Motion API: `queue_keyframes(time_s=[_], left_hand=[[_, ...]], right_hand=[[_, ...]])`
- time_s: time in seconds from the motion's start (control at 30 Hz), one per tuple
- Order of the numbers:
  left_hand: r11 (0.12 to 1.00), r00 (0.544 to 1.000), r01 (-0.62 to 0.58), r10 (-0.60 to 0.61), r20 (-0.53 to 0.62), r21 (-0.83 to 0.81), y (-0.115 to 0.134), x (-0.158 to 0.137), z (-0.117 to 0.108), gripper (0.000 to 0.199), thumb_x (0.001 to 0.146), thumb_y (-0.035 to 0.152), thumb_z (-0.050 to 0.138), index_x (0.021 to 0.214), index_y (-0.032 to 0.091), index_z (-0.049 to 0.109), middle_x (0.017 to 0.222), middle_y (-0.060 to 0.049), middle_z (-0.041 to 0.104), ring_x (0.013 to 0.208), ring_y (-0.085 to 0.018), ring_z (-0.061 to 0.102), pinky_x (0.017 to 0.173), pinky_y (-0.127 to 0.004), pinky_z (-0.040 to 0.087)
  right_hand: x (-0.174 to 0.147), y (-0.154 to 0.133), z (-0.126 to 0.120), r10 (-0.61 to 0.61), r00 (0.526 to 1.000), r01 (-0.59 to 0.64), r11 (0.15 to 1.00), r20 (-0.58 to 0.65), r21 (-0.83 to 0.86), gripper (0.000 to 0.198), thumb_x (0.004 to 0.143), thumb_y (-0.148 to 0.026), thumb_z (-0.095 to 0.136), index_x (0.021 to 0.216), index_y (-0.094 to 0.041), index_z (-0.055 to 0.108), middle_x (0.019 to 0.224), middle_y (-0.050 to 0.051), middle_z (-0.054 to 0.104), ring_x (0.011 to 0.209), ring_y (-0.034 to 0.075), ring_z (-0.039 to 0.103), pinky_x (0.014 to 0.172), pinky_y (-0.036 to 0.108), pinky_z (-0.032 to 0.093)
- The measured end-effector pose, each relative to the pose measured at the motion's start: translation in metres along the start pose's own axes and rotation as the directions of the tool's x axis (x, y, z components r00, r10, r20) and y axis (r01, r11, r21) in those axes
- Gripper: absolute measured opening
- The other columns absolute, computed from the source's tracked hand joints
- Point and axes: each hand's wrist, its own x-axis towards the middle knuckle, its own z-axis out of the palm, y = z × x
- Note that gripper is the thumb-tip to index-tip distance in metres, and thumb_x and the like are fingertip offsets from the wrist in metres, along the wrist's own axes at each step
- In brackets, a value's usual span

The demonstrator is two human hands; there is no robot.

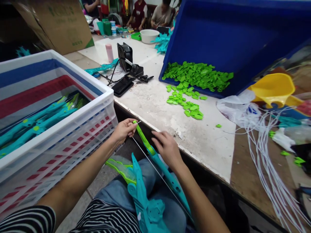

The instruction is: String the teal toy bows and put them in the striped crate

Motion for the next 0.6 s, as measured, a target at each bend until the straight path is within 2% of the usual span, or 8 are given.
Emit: queue_keyframes(time_s=[0.07,0.17,0.33,0.43,0.47,0.53,0.6], left_hand=[[1.000,1.000,0.002,-0.002,-0.003,-0.001,0.001,-0.004,0.000,0.055,0.054,0.050,0.081,0.084,0.014,0.053,0.044,0.009,0.048,0.033,-0.002,0.032,0.035,-0.016,0.023],[1.000,1.000,-0.005,0.005,-0.010,-0.007,0.001,-0.007,-0.004,0.053,0.057,0.049,0.080,0.085,0.013,0.053,0.044,0.010,0.048,0.033,-0.002,0.033,0.035,-0.016,0.023],[0.999,0.999,0.040,-0.040,-0.015,0.033,-0.003,-0.009,-0.013,0.052,0.058,0.048,0.077,0.089,0.014,0.053,0.047,0.009,0.050,0.035,-0.005,0.039,0.036,-0.017,0.030],[0.982,0.997,0.075,-0.073,-0.022,0.174,-0.005,-0.009,-0.018,0.044,0.065,0.047,0.072,0.090,0.016,0.055,0.054,0.007,0.053,0.040,-0.008,0.047,0.041,-0.021,0.041],[0.963,0.998,0.050,-0.037,-0.056,0.264,-0.005,-0.010,-0.020,0.038,0.066,0.044,0.072,0.088,0.016,0.057,0.058,0.005,0.054,0.046,-0.009,0.051,0.046,-0.023,0.045],[0.878,0.979,-0.053,0.138,-0.147,0.475,-0.005,-0.015,-0.021,0.025,0.068,0.036,0.071,0.079,0.017,0.059,0.070,0.000,0.059,0.065,-0.014,0.059,0.060,-0.026,0.051],[0.764,0.931,-0.169,0.331,-0.153,0.622,-0.005,-0.022,-0.019,0.009,0.071,0.025,0.067,0.077,0.018,0.062,0.083,-0.003,0.062,0.084,-0.017,0.060,0.077,-0.028,0.050]], right_hand=[[0.038,-0.011,0.015,-0.066,0.997,0.068,0.997,-0.042,0.049,0.028,0.089,-0.039,0.051,0.106,-0.023,0.067,0.092,0.007,0.064,0.084,0.020,0.061,0.076,0.034,0.051],[0.073,-0.021,0.027,-0.140,0.990,0.140,0.981,-0.011,0.137,0.023,0.086,-0.039,0.054,0.091,-0.021,0.068,0.081,0.004,0.063,0.072,0.017,0.058,0.066,0.030,0.049],[0.083,-0.034,0.031,-0.283,0.957,0.275,0.955,0.065,0.110,0.027,0.088,-0.040,0.051,0.074,-0.021,0.064,0.076,0.005,0.062,0.073,0.017,0.058,0.070,0.031,0.048],[0.087,-0.033,0.036,-0.349,0.934,0.346,0.937,0.079,0.052,0.029,0.088,-0.042,0.048,0.071,-0.023,0.062,0.081,0.007,0.061,0.080,0.020,0.059,0.073,0.035,0.049],[0.091,-0.029,0.036,-0.359,0.930,0.357,0.933,0.074,0.041,0.031,0.089,-0.044,0.047,0.071,-0.023,0.062,0.083,0.007,0.061,0.081,0.021,0.059,0.072,0.036,0.049],[0.100,-0.013,0.030,-0.328,0.945,0.328,0.945,0.008,-0.003,0.036,0.087,-0.052,0.047,0.069,-0.024,0.061,0.084,0.009,0.061,0.080,0.021,0.059,0.069,0.037,0.049],[0.112,0.009,0.014,-0.231,0.958,0.217,0.971,-0.167,-0.098,0.044,0.085,-0.061,0.046,0.069,-0.023,0.060,0.081,0.012,0.060,0.077,0.023,0.059,0.064,0.040,0.048]])
